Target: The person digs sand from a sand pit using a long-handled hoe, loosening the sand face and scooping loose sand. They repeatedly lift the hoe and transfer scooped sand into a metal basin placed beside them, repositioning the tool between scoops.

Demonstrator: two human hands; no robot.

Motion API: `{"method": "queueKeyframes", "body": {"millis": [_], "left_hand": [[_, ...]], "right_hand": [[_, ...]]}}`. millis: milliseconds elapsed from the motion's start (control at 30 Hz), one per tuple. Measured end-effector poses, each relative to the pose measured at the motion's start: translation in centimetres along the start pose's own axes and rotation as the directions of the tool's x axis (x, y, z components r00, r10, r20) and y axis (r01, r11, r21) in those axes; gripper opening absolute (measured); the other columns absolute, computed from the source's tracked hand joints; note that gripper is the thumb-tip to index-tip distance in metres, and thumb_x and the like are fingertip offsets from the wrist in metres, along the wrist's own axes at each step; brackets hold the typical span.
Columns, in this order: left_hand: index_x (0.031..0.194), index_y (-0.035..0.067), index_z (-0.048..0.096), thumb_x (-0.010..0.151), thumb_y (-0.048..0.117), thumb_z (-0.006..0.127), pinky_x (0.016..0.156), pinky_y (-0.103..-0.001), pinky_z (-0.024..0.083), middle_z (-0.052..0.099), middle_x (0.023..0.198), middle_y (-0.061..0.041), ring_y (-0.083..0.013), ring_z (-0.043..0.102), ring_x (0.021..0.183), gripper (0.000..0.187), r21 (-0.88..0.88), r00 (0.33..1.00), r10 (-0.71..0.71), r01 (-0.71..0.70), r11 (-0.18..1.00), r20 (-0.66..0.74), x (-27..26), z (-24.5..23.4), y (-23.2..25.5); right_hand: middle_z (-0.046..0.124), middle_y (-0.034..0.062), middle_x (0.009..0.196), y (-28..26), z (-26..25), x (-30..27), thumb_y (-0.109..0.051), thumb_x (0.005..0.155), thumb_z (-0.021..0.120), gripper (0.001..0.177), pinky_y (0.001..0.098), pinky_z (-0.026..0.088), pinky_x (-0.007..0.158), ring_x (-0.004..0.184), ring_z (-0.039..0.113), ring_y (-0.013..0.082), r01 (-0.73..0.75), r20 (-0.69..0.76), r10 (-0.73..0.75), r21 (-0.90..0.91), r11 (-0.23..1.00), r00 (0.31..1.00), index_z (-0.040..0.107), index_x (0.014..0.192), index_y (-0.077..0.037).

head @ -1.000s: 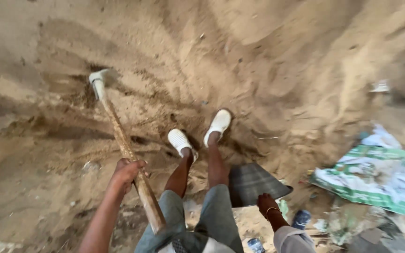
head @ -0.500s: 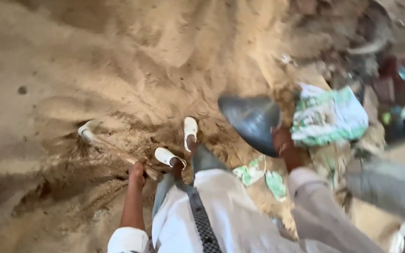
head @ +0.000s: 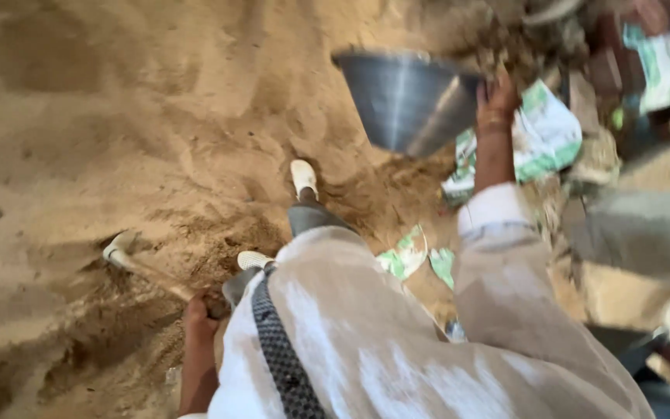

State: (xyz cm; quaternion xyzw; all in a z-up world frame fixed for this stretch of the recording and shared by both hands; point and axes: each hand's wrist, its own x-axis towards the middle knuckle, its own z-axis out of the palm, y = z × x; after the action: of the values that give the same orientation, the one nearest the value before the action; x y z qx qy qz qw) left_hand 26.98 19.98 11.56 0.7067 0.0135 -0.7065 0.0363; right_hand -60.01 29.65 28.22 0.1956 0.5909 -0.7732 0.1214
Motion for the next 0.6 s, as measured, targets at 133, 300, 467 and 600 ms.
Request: {"method": "queueKeyframes", "body": {"millis": [133, 300, 467, 600], "left_hand": [[0.098, 0.012, 0.061, 0.106, 0.023, 0.051, 0.061, -0.038, 0.057, 0.064, 0.073, -0.003, -0.0201, 0.061, 0.065, 0.017, -0.107, 0.996, 0.017, -0.027, 0.994, -0.091, -3.8, 1.9, 1.9], [0.088, 0.015, 0.052, 0.106, 0.026, 0.058, 0.053, -0.036, 0.046, 0.043, 0.061, 0.001, -0.0173, 0.045, 0.054, 0.022, 0.025, 0.955, 0.058, -0.053, 0.998, -0.291, -4.3, 2.0, 1.7], [0.086, 0.013, 0.050, 0.107, 0.028, 0.058, 0.051, -0.035, 0.043, 0.044, 0.060, -0.001, -0.0176, 0.046, 0.054, 0.027, 0.070, 0.904, 0.030, 0.001, 0.998, -0.427, -6.8, 4.3, 2.5], [0.083, 0.011, 0.046, 0.108, 0.034, 0.058, 0.046, -0.039, 0.038, 0.046, 0.060, -0.007, -0.0221, 0.043, 0.050, 0.036, 0.179, 0.894, 0.062, 0.021, 0.984, -0.445, -7.0, 4.7, 2.9]], "right_hand": [[0.062, 0.0247, 0.119, -2.7, 1.5, 6.5, -0.008, 0.088, 0.075, 0.052, 0.0507, 0.063, 0.091, 0.105, 0.066, 0.0361, 0.043, -0.074, -0.033, 0.144, 0.989, 0.997, 0.051, 0.128, 0.014], [0.052, 0.0238, 0.132, -4.4, -0.1, 8.6, -0.017, 0.089, 0.071, 0.063, 0.0479, 0.065, 0.094, 0.105, 0.064, 0.0339, 0.151, -0.136, -0.128, 0.181, 0.972, 0.982, 0.042, 0.138, 0.011], [0.055, 0.0075, 0.087, -0.1, -11.6, 9.9, -0.023, 0.099, 0.065, 0.024, 0.0437, 0.065, 0.090, 0.079, 0.059, 0.0224, 0.269, -0.135, -0.240, 0.272, 0.924, 0.961, 0.053, 0.095, -0.003], [0.026, 0.0109, 0.087, 8.7, -23.7, 10.3, -0.002, 0.092, 0.024, 0.009, 0.0168, 0.024, 0.085, 0.082, 0.027, 0.0130, 0.005, -0.039, -0.006, -0.016, 1.000, 0.999, 0.018, 0.088, 0.004]]}}
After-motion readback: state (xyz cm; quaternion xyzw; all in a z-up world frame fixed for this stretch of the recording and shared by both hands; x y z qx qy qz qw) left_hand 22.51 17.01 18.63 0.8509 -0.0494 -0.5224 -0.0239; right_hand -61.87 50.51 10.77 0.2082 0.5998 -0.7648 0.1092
